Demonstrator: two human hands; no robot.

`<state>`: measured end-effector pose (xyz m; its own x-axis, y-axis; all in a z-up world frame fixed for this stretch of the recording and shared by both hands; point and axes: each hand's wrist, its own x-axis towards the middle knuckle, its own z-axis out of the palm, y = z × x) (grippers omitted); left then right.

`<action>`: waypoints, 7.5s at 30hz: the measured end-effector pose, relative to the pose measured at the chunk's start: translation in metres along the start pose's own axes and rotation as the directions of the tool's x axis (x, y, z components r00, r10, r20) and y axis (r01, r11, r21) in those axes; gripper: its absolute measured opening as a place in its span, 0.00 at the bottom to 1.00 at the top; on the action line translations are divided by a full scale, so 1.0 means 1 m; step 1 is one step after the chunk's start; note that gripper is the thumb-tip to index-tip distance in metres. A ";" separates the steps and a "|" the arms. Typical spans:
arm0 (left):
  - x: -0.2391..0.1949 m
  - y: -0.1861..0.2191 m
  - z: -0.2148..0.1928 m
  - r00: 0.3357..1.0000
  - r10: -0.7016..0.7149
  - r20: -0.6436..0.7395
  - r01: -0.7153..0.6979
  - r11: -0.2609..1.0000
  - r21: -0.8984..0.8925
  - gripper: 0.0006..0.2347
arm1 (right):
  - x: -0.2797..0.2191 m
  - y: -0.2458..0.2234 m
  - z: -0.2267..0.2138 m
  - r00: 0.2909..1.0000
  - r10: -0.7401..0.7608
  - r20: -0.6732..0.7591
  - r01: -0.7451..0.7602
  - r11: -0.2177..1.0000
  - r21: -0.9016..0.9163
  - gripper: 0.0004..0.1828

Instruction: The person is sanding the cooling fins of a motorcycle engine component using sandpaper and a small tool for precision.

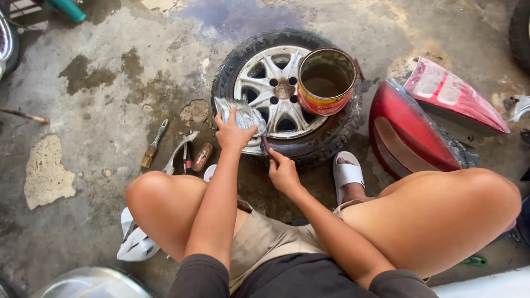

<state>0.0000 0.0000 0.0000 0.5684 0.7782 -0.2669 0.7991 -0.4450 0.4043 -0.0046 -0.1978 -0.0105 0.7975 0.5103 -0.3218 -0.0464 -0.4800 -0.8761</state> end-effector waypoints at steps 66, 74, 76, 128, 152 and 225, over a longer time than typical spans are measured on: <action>0.024 -0.077 0.029 0.995 -0.048 0.091 0.083 0.896 -0.437 0.42 | 0.012 0.057 0.043 0.954 -0.299 0.007 0.293 0.930 -0.221 0.28; 0.028 -0.063 0.032 0.986 -0.094 0.141 0.131 0.951 -0.281 0.46 | 0.017 0.056 0.039 0.866 -0.500 -0.019 0.459 0.810 -0.365 0.28; 0.028 -0.053 0.036 0.983 -0.115 0.143 0.138 0.976 -0.166 0.46 | 0.018 0.052 0.037 0.856 -0.515 -0.041 0.474 0.815 -0.333 0.28; 0.016 -0.003 -0.008 0.914 -0.265 0.308 0.303 0.950 -0.081 0.50 | 0.037 0.054 -0.002 0.867 -0.492 0.079 0.498 0.851 -0.166 0.25; 0.013 0.011 -0.025 0.883 -0.285 0.372 0.340 0.936 -0.091 0.49 | 0.053 0.013 -0.041 0.841 -0.482 0.245 0.524 0.838 -0.151 0.25; 0.021 0.005 -0.011 0.884 -0.277 0.377 0.334 0.938 -0.094 0.50 | 0.043 0.110 0.052 0.998 -0.060 0.031 0.046 0.942 0.334 0.24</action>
<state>0.0133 0.0188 0.0060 0.3547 0.6443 -0.6776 0.9210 -0.1159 0.3719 -0.0066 -0.1911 -0.1391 0.7799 0.5599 -0.2798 -0.2075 -0.1904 -0.9595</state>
